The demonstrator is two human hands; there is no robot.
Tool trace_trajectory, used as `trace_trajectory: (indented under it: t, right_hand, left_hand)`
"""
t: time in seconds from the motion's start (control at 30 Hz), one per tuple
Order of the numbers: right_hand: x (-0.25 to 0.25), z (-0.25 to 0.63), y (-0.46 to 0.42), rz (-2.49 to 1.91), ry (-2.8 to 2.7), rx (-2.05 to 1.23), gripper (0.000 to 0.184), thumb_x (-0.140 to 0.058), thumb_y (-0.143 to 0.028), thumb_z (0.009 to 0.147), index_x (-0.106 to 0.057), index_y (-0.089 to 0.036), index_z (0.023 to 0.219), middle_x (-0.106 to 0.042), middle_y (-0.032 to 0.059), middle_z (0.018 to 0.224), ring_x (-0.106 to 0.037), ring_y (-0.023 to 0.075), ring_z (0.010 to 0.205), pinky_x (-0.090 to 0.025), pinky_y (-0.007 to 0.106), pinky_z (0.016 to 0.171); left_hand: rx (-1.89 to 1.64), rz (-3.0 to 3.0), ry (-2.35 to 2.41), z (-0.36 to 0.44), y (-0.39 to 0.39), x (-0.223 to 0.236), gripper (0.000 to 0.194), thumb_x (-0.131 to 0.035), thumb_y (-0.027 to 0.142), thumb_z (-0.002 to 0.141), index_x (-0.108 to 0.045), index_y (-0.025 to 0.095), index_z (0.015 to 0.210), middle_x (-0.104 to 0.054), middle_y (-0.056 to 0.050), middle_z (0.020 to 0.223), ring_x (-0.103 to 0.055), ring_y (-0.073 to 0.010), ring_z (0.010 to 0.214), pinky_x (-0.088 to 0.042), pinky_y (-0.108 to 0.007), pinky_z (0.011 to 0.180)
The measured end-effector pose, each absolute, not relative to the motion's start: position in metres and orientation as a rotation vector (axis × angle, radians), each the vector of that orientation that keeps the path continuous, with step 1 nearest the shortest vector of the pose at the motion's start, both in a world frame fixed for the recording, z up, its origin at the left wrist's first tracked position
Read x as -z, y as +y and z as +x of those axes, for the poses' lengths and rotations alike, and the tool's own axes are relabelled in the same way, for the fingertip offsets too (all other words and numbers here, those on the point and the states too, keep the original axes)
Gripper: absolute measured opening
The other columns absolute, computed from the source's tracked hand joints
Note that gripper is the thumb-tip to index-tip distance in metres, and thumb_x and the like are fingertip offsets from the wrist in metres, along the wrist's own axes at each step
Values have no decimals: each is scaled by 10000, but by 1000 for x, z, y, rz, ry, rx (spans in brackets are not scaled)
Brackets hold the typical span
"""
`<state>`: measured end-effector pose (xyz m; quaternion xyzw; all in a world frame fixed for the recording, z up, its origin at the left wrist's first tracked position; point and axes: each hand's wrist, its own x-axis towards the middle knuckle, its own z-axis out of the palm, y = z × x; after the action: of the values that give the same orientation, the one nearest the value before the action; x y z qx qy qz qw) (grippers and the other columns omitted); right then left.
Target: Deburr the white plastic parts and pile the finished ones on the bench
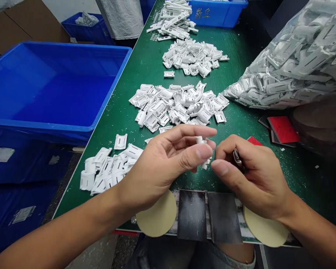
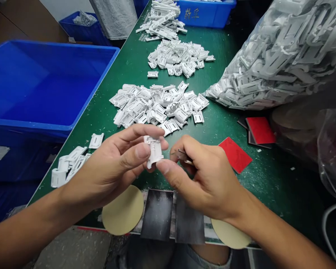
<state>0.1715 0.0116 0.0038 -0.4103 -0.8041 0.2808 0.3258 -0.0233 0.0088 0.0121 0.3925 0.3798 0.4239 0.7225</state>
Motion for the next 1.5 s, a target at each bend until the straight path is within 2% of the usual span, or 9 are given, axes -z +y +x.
trace_trajectory:
  t: [0.1, 0.17, 0.37, 0.53, 0.67, 0.8, 1.03, 1.5]
  right_hand:
    - [-4, 173, 14, -985, -2242, -308, 418, -442, -549, 988, -532, -199, 778, -520, -32, 605, -425, 87, 479, -328, 258, 496]
    - [-2, 173, 14, -917, -2314, -92, 496, -376, -589, 996, -539, -189, 752, -527, -21, 591, -450, 99, 484, -330, 274, 511]
    - [6, 171, 12, -909, -2408, 209, 579, -308, -609, 1000, -535, -194, 667, -466, -12, 540, -413, 137, 485, -277, 325, 509]
    - [8, 172, 13, -963, -2422, 318, 572, -317, -620, 992, -498, -208, 639, -425, -13, 541, -370, 140, 486, -251, 335, 511]
    - [8, 173, 12, -994, -2402, 374, 584, -326, -660, 972, -494, -210, 639, -425, -13, 537, -380, 142, 478, -229, 335, 498]
    - [8, 173, 11, -1018, -2379, 416, 554, -343, -620, 990, -490, -209, 649, -430, -10, 540, -388, 141, 484, -209, 335, 496]
    - [6, 172, 11, -1008, -2398, 444, 484, -381, -523, 1010, -468, -215, 647, -381, -17, 536, -306, 141, 490, -200, 334, 503]
    - [8, 169, 11, -977, -2313, 509, 519, -401, -514, 1009, -403, -218, 582, -303, -39, 518, -260, 129, 492, -183, 317, 497]
  left_hand:
    - [-946, 896, 843, -23, 9, -11, 134, -725, 332, 866, -758, 298, 992, -668, 15, 915, -602, -107, 825, -506, -183, 697]
    - [-924, 913, 827, -23, 8, -9, 123, -705, 337, 884, -751, 289, 988, -649, 19, 887, -577, -90, 765, -499, -180, 686]
    - [-881, 967, 780, -22, 5, -8, 91, -666, 289, 922, -731, 240, 962, -650, 30, 888, -574, -63, 791, -479, -137, 702]
    - [-842, 1045, 804, -22, 6, -13, 103, -656, 285, 930, -719, 206, 911, -638, 39, 839, -573, -50, 798, -469, -125, 740]
    - [-819, 1088, 806, -23, 8, -15, 115, -641, 289, 940, -709, 203, 905, -652, 36, 876, -586, -55, 849, -469, -125, 777]
    - [-804, 1102, 822, -24, 8, -16, 120, -636, 294, 942, -709, 204, 908, -658, 30, 885, -593, -63, 861, -474, -134, 784]
    - [-790, 1115, 827, -23, 8, -15, 137, -631, 307, 944, -704, 204, 889, -647, 31, 860, -585, -64, 838, -475, -138, 761]
    - [-781, 1093, 827, -24, 8, -15, 142, -627, 318, 946, -706, 206, 910, -638, 18, 866, -581, -74, 825, -474, -158, 757]
